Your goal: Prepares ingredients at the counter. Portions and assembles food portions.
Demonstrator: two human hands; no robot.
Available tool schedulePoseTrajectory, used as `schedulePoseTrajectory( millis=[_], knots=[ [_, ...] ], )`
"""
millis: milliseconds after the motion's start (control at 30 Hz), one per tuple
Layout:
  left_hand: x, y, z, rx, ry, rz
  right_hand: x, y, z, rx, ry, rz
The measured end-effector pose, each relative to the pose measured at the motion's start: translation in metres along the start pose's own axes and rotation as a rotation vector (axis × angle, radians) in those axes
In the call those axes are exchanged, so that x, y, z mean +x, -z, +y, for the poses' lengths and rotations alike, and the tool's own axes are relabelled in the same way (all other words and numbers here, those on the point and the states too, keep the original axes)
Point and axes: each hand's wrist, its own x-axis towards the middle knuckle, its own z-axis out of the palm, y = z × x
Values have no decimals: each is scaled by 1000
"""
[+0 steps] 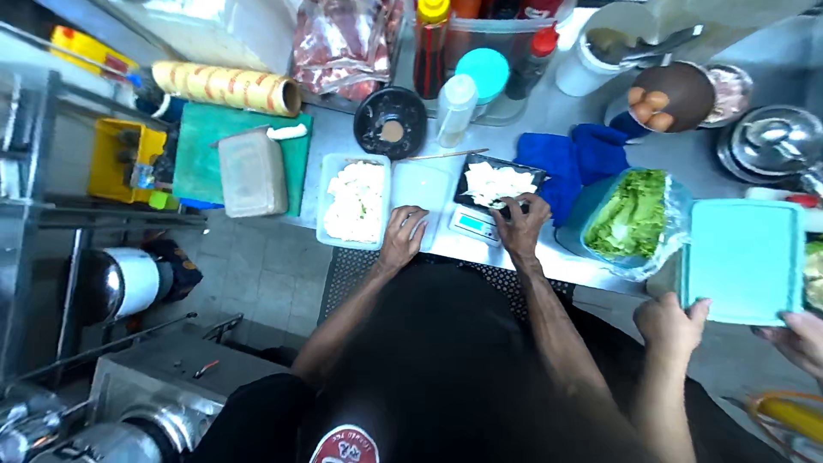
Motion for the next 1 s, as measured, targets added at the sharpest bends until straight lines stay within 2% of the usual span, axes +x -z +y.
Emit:
schedulePoseTrajectory(
  millis=[100, 200, 233, 300, 400, 467, 600, 667, 767, 900, 1000],
  knots=[
    [-22, 51, -19, 69, 260, 1, 6, -8, -3, -40, -36, -6],
    [-26, 113, -41, 133, 620, -273, 7, -5, -9, -39, -33, 12],
    [-26, 127, -48, 153, 682, -389, 7, -2, -12, -25, -29, 22],
    [-26, 135, -67, 218, 668, -586, 9, 3, -18, 13, -19, 39],
    [-19, 120, -88, 413, 619, -802, 16, 9, -30, 64, -4, 24],
    [-1, 103, -86, 550, 650, -972, 25, 11, -39, 95, 12, 35],
    [12, 81, -69, 733, 586, -1110, 40, 17, -52, 161, 33, 125],
    [9, 89, -77, 674, 573, -1082, 31, 27, -53, 166, 16, 105],
    [1, 123, -92, 345, 579, -859, 13, 42, -54, 236, -18, 117],
    [7, 172, -56, -323, 629, -416, 17, 48, -76, 447, -172, 145],
    [15, 159, -43, -845, 709, -147, 26, 40, -107, 749, -139, 92]
  ],
)
